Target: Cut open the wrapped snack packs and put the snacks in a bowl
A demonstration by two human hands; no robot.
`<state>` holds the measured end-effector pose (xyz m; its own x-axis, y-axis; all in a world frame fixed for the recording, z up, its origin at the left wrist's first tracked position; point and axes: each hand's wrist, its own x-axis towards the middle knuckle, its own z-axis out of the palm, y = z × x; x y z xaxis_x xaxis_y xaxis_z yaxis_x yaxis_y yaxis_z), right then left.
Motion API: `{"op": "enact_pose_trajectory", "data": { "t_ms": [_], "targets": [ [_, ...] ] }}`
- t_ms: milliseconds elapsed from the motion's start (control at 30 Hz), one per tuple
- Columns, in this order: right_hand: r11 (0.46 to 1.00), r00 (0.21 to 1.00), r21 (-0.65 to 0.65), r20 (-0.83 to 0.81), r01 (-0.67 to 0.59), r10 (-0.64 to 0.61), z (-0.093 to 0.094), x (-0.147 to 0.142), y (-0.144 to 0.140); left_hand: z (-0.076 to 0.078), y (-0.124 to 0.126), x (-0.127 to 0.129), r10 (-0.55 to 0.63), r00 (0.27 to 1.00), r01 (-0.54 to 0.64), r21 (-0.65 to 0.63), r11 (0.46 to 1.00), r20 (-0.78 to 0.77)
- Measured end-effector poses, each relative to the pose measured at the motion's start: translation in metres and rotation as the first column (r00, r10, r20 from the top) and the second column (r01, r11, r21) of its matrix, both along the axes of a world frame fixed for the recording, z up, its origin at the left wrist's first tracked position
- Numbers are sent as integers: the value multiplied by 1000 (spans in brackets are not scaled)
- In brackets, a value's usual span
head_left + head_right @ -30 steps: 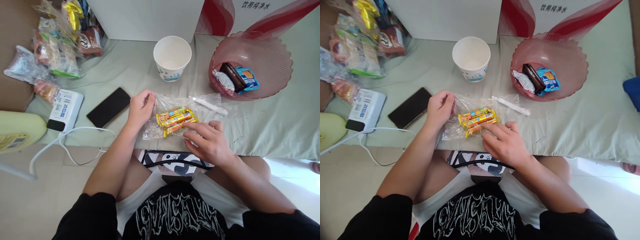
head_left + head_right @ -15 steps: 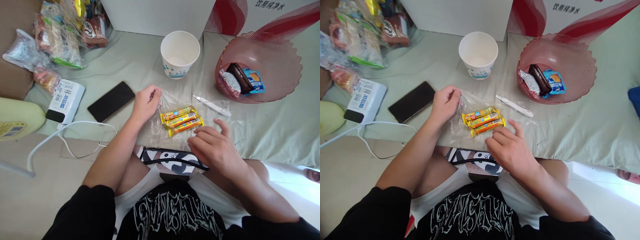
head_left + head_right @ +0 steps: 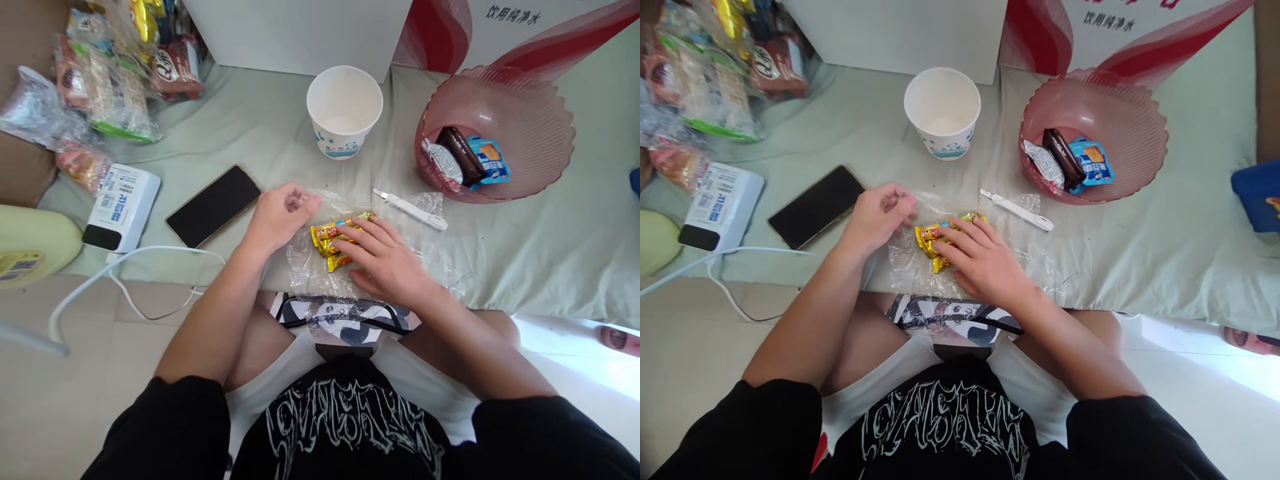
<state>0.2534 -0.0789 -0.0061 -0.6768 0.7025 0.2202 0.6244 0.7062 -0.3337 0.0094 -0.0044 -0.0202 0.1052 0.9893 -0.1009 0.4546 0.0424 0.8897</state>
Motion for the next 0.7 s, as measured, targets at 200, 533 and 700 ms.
{"op": "enact_pose_trajectory", "data": {
  "t_ms": [200,533,700],
  "targets": [
    [994,993,-73,88,83,-77,-4,-3,5,7,-24,-24,-269,962,247,-273,930,-45],
    [980,985,-112,-31,163,-167,-15,-4,5,28,-32,0,-16,820,321,-437,840,572],
    [969,953,-101,-186,225,-241,-25,-4,10,31,-27,6,152,673,398,-528,751,724]
  ]
}}
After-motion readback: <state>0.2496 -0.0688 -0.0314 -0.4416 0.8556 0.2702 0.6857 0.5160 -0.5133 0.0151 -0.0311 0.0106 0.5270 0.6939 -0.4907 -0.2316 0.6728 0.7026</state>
